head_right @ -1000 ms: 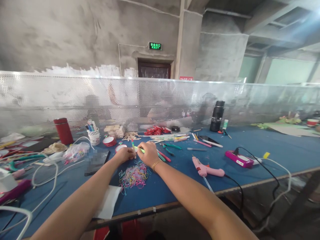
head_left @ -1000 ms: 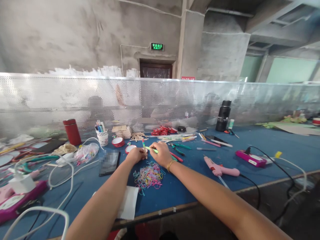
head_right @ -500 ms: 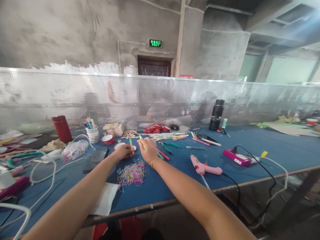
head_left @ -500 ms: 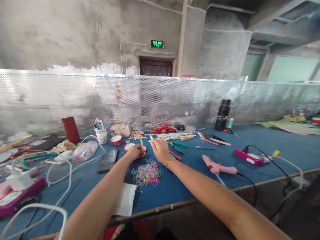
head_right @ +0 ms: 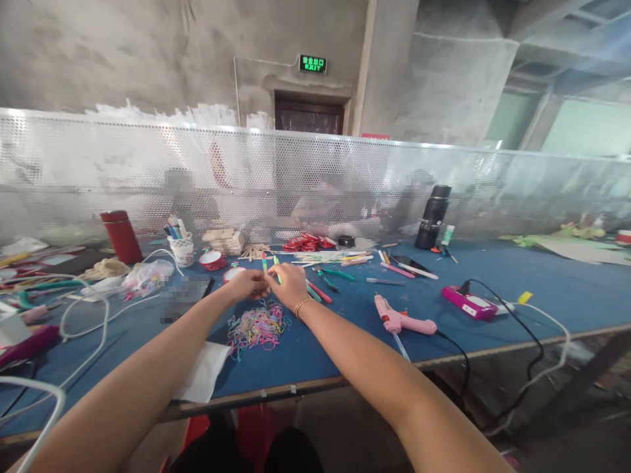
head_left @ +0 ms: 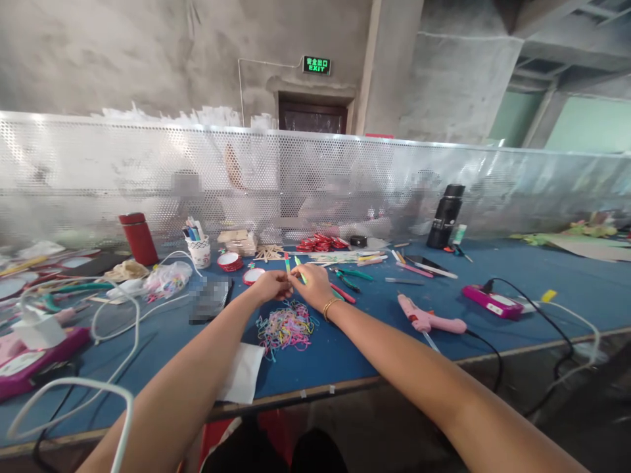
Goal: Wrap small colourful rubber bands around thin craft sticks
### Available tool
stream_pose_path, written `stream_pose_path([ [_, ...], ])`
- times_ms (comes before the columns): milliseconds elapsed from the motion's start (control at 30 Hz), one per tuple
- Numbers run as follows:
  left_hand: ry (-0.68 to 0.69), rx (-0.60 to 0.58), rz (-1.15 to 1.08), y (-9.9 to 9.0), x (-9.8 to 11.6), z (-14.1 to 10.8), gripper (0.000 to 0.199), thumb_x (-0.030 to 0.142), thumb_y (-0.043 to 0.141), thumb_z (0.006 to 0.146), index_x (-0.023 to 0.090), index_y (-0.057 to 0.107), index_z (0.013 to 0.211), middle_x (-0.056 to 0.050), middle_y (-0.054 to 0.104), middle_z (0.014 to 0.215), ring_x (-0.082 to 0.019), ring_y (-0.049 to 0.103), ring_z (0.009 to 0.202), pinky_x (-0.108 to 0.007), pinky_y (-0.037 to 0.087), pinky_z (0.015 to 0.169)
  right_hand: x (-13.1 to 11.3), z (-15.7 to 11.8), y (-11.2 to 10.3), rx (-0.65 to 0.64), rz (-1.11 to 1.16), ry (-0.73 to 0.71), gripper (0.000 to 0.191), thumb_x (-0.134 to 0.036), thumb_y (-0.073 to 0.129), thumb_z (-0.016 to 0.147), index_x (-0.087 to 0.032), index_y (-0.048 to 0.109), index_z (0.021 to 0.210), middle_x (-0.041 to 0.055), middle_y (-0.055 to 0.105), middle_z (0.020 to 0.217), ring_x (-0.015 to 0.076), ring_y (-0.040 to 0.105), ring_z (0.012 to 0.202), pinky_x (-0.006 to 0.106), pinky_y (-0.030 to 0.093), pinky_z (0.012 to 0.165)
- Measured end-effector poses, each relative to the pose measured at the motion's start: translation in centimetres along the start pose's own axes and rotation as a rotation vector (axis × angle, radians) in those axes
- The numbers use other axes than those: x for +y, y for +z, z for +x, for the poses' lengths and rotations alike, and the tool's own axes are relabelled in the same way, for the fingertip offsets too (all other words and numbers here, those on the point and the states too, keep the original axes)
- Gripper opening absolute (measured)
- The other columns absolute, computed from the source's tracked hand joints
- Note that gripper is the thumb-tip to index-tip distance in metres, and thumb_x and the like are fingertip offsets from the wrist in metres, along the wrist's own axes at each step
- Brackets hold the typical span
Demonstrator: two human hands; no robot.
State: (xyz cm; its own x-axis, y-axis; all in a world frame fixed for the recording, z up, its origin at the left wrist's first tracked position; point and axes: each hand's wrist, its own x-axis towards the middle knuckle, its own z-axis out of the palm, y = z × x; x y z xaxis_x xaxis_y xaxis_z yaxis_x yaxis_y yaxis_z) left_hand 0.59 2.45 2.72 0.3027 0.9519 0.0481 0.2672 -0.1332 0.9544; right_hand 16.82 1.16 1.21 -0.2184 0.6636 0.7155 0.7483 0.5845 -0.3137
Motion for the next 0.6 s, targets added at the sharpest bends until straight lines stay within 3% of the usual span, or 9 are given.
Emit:
stream_pose_path([
  [167,-0.009,0.007,0.06,0.2,0.1,0.0,0.029,0.037,0.078,0.06,0.015,0.063,0.071,-0.003,0.067,0.07,-0.013,0.063,0.059,-0.022,0.044,0.052,0.1,0.0,0.1,0.0,0.022,0.009,0.013,-0.033,0.056,0.091,-0.023,0.063,0.089,-0.0005,0.067,0.089,0.0151,0.057,0.09,0.026,0.032,0.083],
  [467,0.01,0.061,0.225,-0.6,-0.3,0.5,0.021,0.034,0.073,0.063,0.015,0.065,0.064,-0.001,0.062,0.057,-0.011,0.056,0.054,-0.022,0.042,0.051,-0.1,0.1,0.2,-0.021,0.015,0.025,0.021,-0.036,0.048,0.095,-0.023,0.063,0.087,-0.0011,0.068,0.089,0.0138,0.059,0.09,0.024,0.035,0.083],
  [600,-0.01,0.047,0.272,-1.1,-0.5,0.5,0.02,0.033,0.074,0.063,0.016,0.066,0.069,0.0,0.063,0.058,-0.011,0.055,0.053,-0.02,0.04,0.049,0.7,0.6,-0.6,0.05,0.098,0.041,0.031,-0.024,0.033,0.099,-0.023,0.063,0.106,0.0009,0.069,0.094,0.013,0.061,0.092,0.024,0.038,0.086],
])
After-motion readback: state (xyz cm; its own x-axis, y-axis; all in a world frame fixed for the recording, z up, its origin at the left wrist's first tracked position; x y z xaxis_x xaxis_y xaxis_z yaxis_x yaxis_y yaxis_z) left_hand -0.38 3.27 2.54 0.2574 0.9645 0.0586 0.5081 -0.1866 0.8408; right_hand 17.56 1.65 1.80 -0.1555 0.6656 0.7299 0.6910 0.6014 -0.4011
